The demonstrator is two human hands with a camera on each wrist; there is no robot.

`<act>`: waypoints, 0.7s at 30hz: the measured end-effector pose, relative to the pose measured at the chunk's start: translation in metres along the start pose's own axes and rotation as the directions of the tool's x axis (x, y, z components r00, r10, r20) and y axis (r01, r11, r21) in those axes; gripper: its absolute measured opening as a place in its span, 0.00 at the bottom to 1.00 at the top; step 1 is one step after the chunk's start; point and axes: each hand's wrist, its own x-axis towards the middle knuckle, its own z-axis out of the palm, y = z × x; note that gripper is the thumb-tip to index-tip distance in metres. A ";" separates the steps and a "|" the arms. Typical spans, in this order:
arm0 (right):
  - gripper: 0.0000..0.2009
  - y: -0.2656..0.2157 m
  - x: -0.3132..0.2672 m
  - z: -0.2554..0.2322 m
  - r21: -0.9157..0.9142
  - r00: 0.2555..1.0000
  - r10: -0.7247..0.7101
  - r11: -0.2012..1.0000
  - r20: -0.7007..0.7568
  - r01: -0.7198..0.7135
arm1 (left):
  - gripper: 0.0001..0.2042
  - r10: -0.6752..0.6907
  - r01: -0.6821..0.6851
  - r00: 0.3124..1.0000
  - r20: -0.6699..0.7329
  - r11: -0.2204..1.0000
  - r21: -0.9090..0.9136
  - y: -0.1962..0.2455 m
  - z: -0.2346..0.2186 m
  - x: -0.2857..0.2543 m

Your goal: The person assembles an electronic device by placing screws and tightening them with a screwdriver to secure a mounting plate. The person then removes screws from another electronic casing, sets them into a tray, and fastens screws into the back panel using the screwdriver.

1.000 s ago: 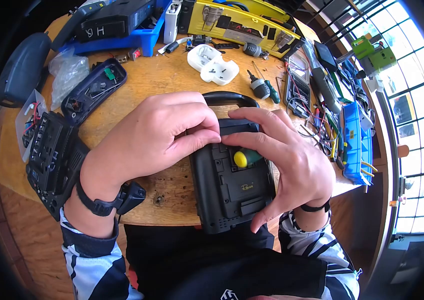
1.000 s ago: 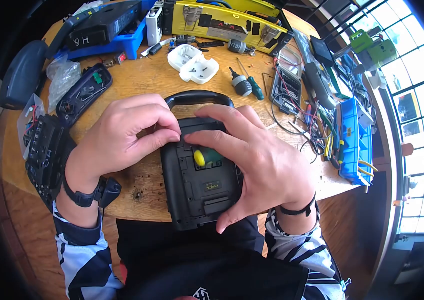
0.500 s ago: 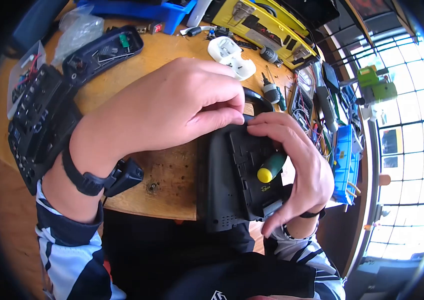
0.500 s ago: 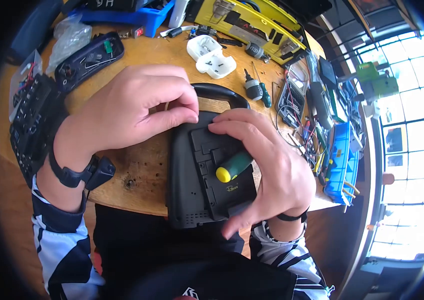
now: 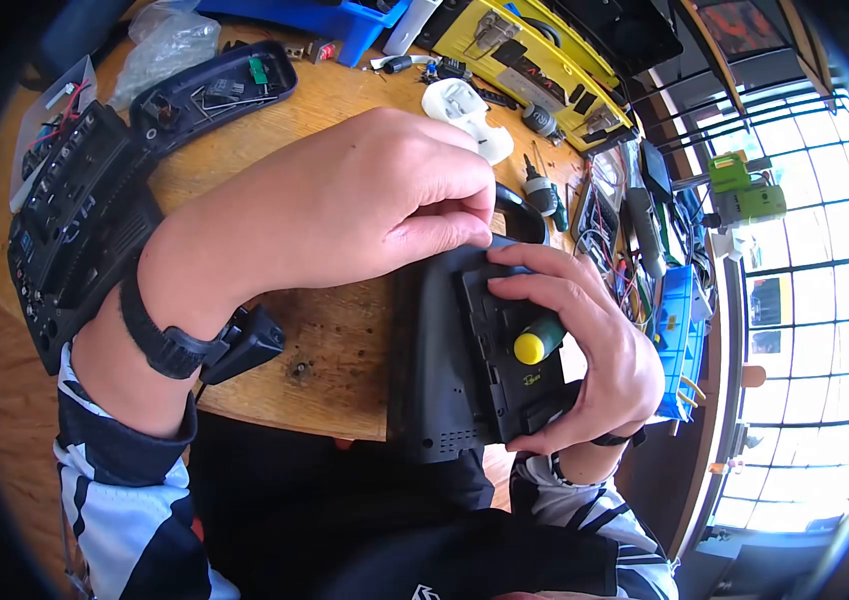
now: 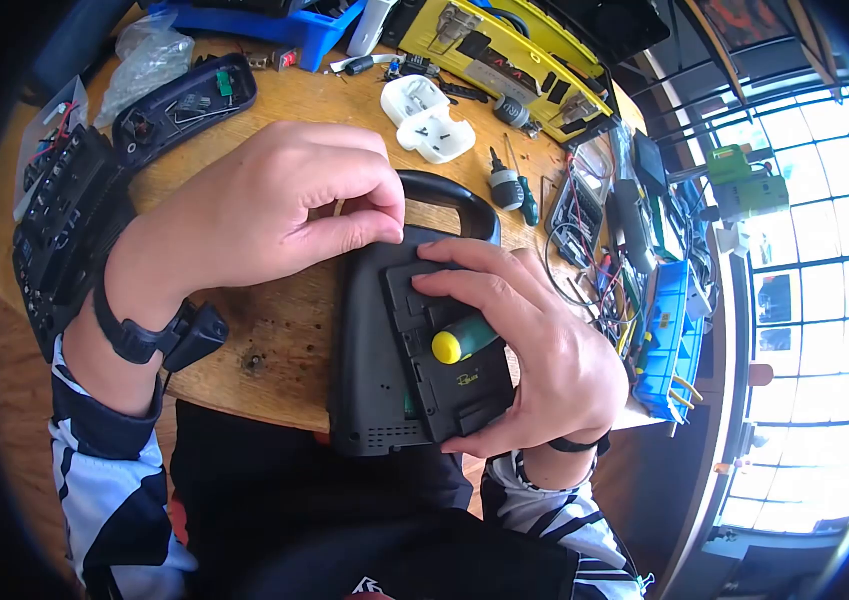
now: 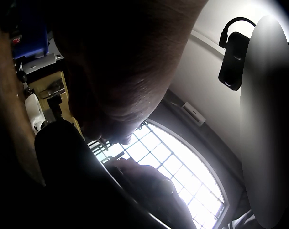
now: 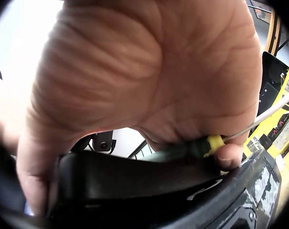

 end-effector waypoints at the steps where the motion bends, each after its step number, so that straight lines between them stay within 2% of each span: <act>1: 0.59 -0.001 0.000 -0.001 -0.001 1.000 -0.001 1.000 0.001 0.001 | 0.05 0.000 0.000 1.000 -0.001 1.000 0.001 0.001 0.000 0.000; 4: 0.59 -0.002 -0.001 -0.003 -0.021 0.999 0.026 0.999 0.038 -0.025 | 0.05 -0.017 0.017 1.000 0.019 1.000 0.002 0.002 -0.001 0.000; 10: 0.60 -0.001 0.000 0.003 -0.013 1.000 -0.004 1.000 -0.031 0.003 | 0.06 -0.016 0.017 0.999 0.045 1.000 -0.024 0.002 -0.001 0.000; 16: 0.63 -0.006 0.003 0.009 -0.063 0.996 0.022 0.998 -0.089 -0.028 | 0.06 -0.039 0.051 0.994 0.102 0.992 -0.112 0.010 -0.004 0.002; 18: 0.63 -0.007 0.003 0.010 -0.070 0.994 0.021 0.997 -0.106 -0.029 | 0.05 -0.011 0.042 0.989 0.150 0.977 -0.207 0.012 -0.003 0.002; 21: 0.63 -0.008 0.003 0.011 -0.081 0.993 0.032 0.996 -0.118 -0.042 | 0.05 0.020 0.027 0.983 0.182 0.968 -0.249 0.012 -0.002 0.002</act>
